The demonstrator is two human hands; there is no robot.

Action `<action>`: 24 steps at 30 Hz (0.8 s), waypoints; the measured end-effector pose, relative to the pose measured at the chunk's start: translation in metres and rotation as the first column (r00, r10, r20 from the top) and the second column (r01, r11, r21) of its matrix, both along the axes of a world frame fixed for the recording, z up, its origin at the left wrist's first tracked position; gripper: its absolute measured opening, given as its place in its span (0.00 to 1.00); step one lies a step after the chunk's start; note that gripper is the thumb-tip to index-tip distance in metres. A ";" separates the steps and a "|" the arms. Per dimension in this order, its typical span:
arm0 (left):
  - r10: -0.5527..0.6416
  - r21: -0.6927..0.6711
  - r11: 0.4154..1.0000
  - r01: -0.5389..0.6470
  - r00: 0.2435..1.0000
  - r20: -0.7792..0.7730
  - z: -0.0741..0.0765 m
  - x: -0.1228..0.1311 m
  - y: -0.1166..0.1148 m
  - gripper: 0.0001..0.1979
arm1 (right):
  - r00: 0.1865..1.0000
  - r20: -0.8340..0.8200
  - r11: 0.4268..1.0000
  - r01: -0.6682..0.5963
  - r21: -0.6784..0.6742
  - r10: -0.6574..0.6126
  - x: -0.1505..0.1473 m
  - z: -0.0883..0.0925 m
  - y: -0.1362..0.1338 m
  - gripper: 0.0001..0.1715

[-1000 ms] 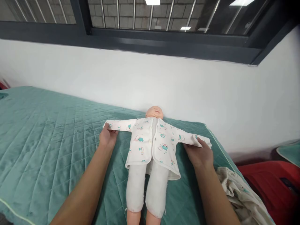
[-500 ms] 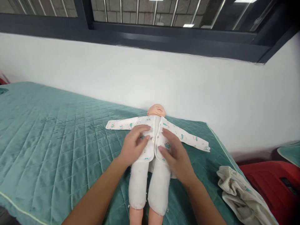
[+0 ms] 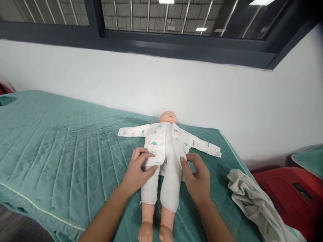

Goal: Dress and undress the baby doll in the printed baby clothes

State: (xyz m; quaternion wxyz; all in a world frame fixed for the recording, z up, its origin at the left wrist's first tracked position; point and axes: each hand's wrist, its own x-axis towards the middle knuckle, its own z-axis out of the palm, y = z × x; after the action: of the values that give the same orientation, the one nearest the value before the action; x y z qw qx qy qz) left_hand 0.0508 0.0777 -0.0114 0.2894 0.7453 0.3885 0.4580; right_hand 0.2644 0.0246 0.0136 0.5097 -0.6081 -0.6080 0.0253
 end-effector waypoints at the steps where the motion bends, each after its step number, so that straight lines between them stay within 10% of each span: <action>1: 0.011 -0.016 1.000 -0.011 1.000 0.021 -0.001 0.000 0.000 0.10 | 0.993 -0.112 0.999 0.042 -0.012 -0.043 0.003 -0.002 -0.002 0.10; 5: 0.123 -0.121 0.987 -0.102 0.975 0.187 -0.007 -0.003 0.008 0.10 | 0.870 -0.460 0.984 0.151 -0.094 -0.178 0.018 -0.016 -0.011 0.16; 8: 0.392 -0.310 0.911 -0.272 0.805 0.446 -0.015 -0.010 0.015 0.14 | 0.792 -0.573 0.978 0.169 -0.125 -0.210 0.024 -0.026 -0.032 0.17; 14: 0.456 -0.403 0.890 -0.214 0.458 0.763 -0.025 -0.033 0.007 0.14 | 0.925 -0.296 0.969 0.204 -0.141 -0.237 0.038 -0.025 -0.112 0.15; 19: 0.427 -0.362 0.901 -0.240 0.640 0.639 -0.029 -0.042 -0.021 0.11 | 0.941 0.203 0.955 0.290 -0.068 -0.271 0.098 -0.006 -0.132 0.19; 24: 0.341 -0.399 0.906 -0.139 0.797 0.499 -0.021 -0.046 -0.039 0.10 | 0.658 0.752 0.869 0.350 -0.350 0.039 0.153 0.020 -0.095 0.25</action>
State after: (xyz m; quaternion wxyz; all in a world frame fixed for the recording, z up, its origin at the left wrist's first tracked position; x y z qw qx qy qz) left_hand 0.0047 0.0385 -0.0328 0.4535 0.4605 0.4532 0.6139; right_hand 0.4178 -0.0708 0.0338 0.0581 -0.7205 -0.6801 -0.1226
